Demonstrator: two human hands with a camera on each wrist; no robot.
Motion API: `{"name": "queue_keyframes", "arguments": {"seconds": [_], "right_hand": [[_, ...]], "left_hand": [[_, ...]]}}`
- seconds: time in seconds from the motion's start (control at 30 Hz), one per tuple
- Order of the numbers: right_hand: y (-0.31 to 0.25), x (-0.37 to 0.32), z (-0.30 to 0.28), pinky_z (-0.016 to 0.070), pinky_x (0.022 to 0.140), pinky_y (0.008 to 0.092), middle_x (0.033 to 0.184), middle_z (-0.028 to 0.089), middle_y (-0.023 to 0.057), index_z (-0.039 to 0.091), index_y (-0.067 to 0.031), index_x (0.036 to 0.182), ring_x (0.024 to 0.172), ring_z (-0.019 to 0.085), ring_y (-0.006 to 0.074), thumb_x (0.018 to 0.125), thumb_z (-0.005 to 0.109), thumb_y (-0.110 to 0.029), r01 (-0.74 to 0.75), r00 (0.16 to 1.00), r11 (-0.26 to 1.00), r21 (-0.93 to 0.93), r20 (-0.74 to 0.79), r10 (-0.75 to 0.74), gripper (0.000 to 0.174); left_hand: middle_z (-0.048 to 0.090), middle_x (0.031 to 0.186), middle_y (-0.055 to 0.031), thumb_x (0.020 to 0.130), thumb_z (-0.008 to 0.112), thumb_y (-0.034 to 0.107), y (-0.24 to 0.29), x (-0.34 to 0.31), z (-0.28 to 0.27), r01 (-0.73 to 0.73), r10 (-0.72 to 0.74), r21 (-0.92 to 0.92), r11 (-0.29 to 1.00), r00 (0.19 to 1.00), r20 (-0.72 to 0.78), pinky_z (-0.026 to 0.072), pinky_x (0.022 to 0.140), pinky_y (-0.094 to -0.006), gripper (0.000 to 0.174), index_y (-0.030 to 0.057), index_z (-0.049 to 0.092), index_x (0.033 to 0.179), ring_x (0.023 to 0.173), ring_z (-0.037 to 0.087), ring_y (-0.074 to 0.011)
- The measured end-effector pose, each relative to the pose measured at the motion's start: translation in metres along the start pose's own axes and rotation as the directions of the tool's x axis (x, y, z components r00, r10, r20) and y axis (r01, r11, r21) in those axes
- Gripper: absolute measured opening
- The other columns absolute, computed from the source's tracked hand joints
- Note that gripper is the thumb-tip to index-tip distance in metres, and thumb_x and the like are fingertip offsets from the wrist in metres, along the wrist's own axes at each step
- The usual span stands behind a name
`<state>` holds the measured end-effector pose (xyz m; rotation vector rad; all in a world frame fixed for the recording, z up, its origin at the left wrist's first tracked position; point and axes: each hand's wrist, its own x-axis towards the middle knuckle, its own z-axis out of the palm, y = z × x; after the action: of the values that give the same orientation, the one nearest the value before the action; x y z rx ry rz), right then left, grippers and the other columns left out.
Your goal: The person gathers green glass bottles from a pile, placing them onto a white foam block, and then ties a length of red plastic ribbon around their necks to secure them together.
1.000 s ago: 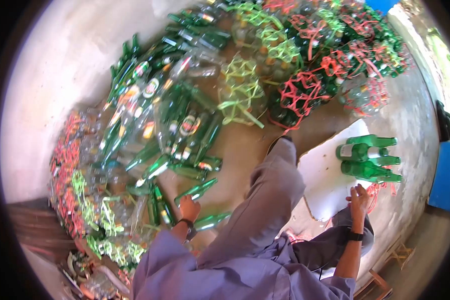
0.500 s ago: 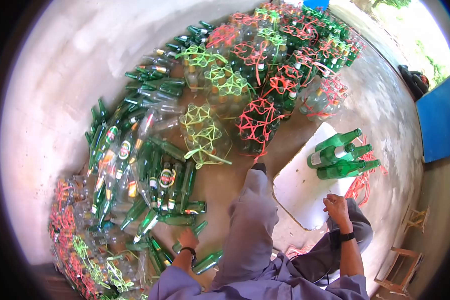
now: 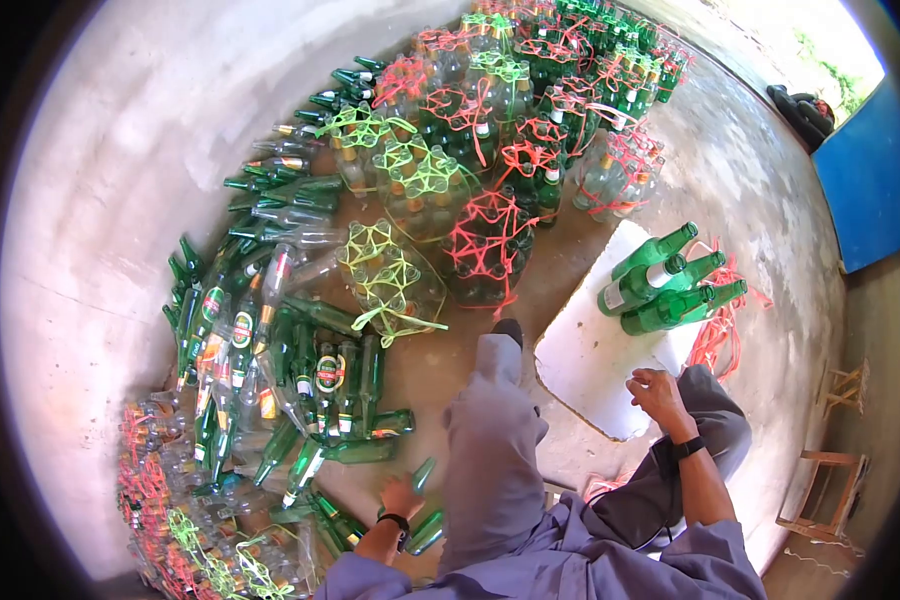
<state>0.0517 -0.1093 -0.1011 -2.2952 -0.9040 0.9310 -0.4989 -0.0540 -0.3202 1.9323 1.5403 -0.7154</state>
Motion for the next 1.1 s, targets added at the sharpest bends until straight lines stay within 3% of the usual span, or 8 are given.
{"name": "queue_keyframes", "arguments": {"seconds": [0.13,0.33,0.57,0.73,0.87,0.93,1.0,1.1], "right_hand": [[0.000,-0.003,0.004,0.0567,0.064,0.0338,0.092,0.074,0.0223,0.065,0.0137,0.114,0.066,0.073,0.0231,0.090,0.067,-0.021,0.017,1.000,1.000,0.006,0.022,-0.017,0.043],[0.004,-0.003,0.014,0.0566,0.064,0.0336,0.092,0.074,0.0218,0.065,0.0136,0.115,0.065,0.073,0.0229,0.090,0.067,-0.021,0.067,0.996,0.998,0.019,0.051,-0.068,0.043],[0.002,-0.010,0.014,0.0552,0.062,0.0314,0.094,0.073,0.0200,0.065,0.0131,0.114,0.068,0.073,0.0210,0.091,0.066,-0.019,0.074,0.994,0.997,0.037,0.080,-0.077,0.039],[-0.003,-0.018,0.014,0.0552,0.061,0.0305,0.092,0.073,0.0178,0.066,0.0114,0.113,0.068,0.072,0.0197,0.092,0.066,-0.019,0.105,0.992,0.991,0.087,0.067,-0.111,0.037],[-0.025,-0.026,0.010,0.0564,0.064,0.0326,0.096,0.074,0.0225,0.066,0.0116,0.113,0.069,0.074,0.0225,0.091,0.067,-0.020,0.144,0.987,0.981,0.127,0.055,-0.152,0.038],[-0.044,-0.036,0.004,0.0555,0.063,0.0323,0.094,0.074,0.0213,0.066,0.0107,0.113,0.067,0.073,0.0204,0.092,0.067,-0.019,0.198,0.978,0.963,0.183,0.035,-0.207,0.036],[-0.067,-0.048,-0.003,0.0546,0.062,0.0319,0.092,0.074,0.0201,0.066,0.0098,0.112,0.065,0.071,0.0183,0.092,0.067,-0.018,0.241,0.968,0.942,0.235,0.011,-0.251,0.034],[-0.094,-0.068,-0.010,0.0513,0.057,0.0296,0.086,0.072,0.0173,0.065,0.0062,0.116,0.059,0.065,0.0130,0.091,0.071,-0.015,0.408,0.913,0.890,0.203,-0.085,-0.399,0.033]], "left_hand": [[0.061,0.108,-0.0280,0.077,0.070,0.023,0.003,-0.008,-0.001,-0.079,0.063,-0.102,0.992,0.986,-0.155,0.0518,0.082,-0.0559,0.047,0.0075,0.055,0.119,0.098,0.062,-0.0467],[0.065,0.099,-0.0285,0.083,0.068,0.028,0.004,-0.017,-0.007,-0.125,0.024,-0.270,0.955,0.938,-0.347,0.0520,0.080,-0.0546,0.044,0.0033,0.055,0.117,0.092,0.064,-0.0474],[0.067,0.107,-0.0283,0.082,0.072,0.032,0.015,-0.037,-0.043,-0.056,-0.113,-0.525,0.849,0.952,-0.284,0.0523,0.081,-0.0518,0.052,0.0011,0.053,0.120,0.098,0.065,-0.0447],[0.068,0.111,-0.0204,0.075,0.082,0.023,0.027,-0.052,-0.101,-0.290,-0.107,-0.572,0.767,0.822,-0.560,0.0536,0.083,-0.0459,0.070,0.0016,0.048,0.132,0.101,0.066,-0.0415],[0.069,0.108,-0.0193,0.070,0.086,0.016,0.062,-0.072,-0.193,-0.389,-0.097,-0.617,0.684,0.791,-0.605,0.0523,0.086,-0.0418,0.071,0.0006,0.050,0.129,0.100,0.068,-0.0339],[0.067,0.114,-0.0174,0.072,0.086,0.017,0.093,-0.090,-0.249,-0.404,-0.061,-0.510,0.759,0.736,-0.674,0.0527,0.088,-0.0401,0.070,0.0046,0.052,0.131,0.102,0.066,-0.0321],[0.066,0.116,-0.0173,0.069,0.087,0.011,0.111,-0.091,-0.283,-0.624,0.044,-0.362,0.692,0.537,-0.842,0.0525,0.089,-0.0395,0.069,0.0039,0.055,0.130,0.100,0.067,-0.0314],[0.065,0.117,-0.0182,0.067,0.086,0.005,0.153,-0.105,-0.341,-0.831,0.180,-0.203,0.518,0.338,-0.924,0.0525,0.090,-0.0397,0.070,0.0027,0.054,0.129,0.100,0.067,-0.0339]]}}
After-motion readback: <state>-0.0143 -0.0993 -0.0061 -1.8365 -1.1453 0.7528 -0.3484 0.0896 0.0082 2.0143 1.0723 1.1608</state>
